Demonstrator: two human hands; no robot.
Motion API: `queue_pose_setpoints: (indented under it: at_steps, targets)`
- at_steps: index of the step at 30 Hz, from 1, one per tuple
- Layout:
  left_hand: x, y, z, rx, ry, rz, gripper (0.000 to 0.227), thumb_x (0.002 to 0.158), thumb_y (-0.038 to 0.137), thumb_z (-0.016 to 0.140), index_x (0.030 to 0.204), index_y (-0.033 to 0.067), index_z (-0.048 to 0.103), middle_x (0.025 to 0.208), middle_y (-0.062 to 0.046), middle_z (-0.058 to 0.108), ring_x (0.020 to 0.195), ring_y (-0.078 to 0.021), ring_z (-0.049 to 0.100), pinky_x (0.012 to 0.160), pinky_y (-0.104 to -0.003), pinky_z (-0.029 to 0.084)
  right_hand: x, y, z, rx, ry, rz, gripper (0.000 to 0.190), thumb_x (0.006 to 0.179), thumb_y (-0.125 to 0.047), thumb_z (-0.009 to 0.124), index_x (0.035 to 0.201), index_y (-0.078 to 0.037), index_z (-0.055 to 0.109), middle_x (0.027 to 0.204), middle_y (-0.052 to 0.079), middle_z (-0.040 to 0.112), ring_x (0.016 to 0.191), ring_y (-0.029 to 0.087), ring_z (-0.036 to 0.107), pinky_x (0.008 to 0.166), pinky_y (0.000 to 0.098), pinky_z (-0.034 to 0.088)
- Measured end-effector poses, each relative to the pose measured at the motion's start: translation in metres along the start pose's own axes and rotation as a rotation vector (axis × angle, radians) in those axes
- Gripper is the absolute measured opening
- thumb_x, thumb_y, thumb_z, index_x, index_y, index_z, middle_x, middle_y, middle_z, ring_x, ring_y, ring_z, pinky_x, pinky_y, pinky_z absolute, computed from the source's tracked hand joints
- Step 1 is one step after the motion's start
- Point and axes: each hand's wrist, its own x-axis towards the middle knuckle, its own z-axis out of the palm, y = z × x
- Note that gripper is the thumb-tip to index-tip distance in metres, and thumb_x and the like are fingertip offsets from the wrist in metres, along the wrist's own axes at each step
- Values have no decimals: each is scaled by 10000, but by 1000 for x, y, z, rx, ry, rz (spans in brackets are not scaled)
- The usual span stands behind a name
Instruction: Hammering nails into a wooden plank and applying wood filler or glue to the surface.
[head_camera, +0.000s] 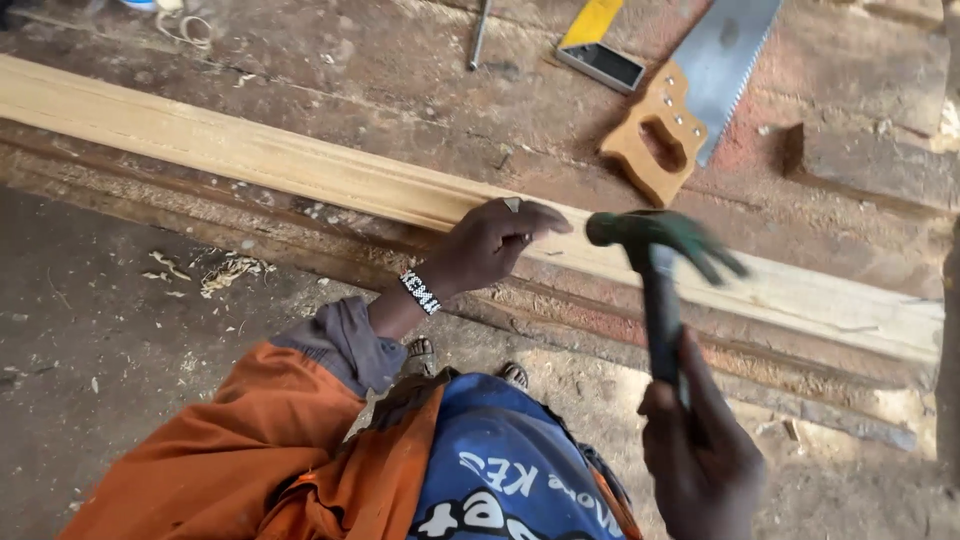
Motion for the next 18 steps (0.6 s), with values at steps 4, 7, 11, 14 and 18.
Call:
queue_pose_setpoints:
  at_steps: [4, 7, 11, 14, 18]
  targets:
    - [6, -3, 2, -390, 370, -147, 66, 1010, 90, 499, 1062, 129, 505, 1014, -71, 581, 967, -188, 566, 886, -320, 477, -21, -69, -7, 142, 27, -50, 708, 1002, -311, 418, 1653, -63, 287, 613, 173, 428, 367, 96, 247, 312, 221, 157]
    - [8, 5, -1, -416, 403, -165, 125, 975, 18, 487, 992, 127, 430, 960, -64, 517, 891, -176, 494, 819, -306, 427, -7, 57, -3, 181, -35, -166, 519, 972, 45, 487, 1490, 21, 497, 692, -10, 277, 539, 59, 221, 464, 262, 144]
    - [5, 0, 20, -419, 465, -89, 98, 988, 80, 503, 1003, 126, 418, 948, -52, 500, 853, -165, 485, 812, -302, 424, 12, 50, -7, -217, -145, -4, 579, 1022, -155, 551, 1596, -159, 472, 760, 52, 543, 633, 137, 404, 587, 289, 403]
    - [7, -13, 6, -472, 545, -158, 138, 945, 45, 561, 1014, 130, 476, 960, -57, 554, 839, -144, 535, 772, -262, 454, 12, 32, 12, 30, 23, 72, 618, 976, -255, 596, 1570, -104, 510, 650, 57, 471, 508, 124, 383, 418, 294, 342]
    - [-12, 25, 15, -1140, 808, -347, 158, 953, -19, 604, 1067, 88, 581, 1026, -85, 656, 712, -102, 536, 626, -215, 464, -6, 33, 37, 178, 117, 214, 109, 912, -122, 750, 888, -37, 686, 455, 69, 453, 372, 110, 413, 335, 281, 325]
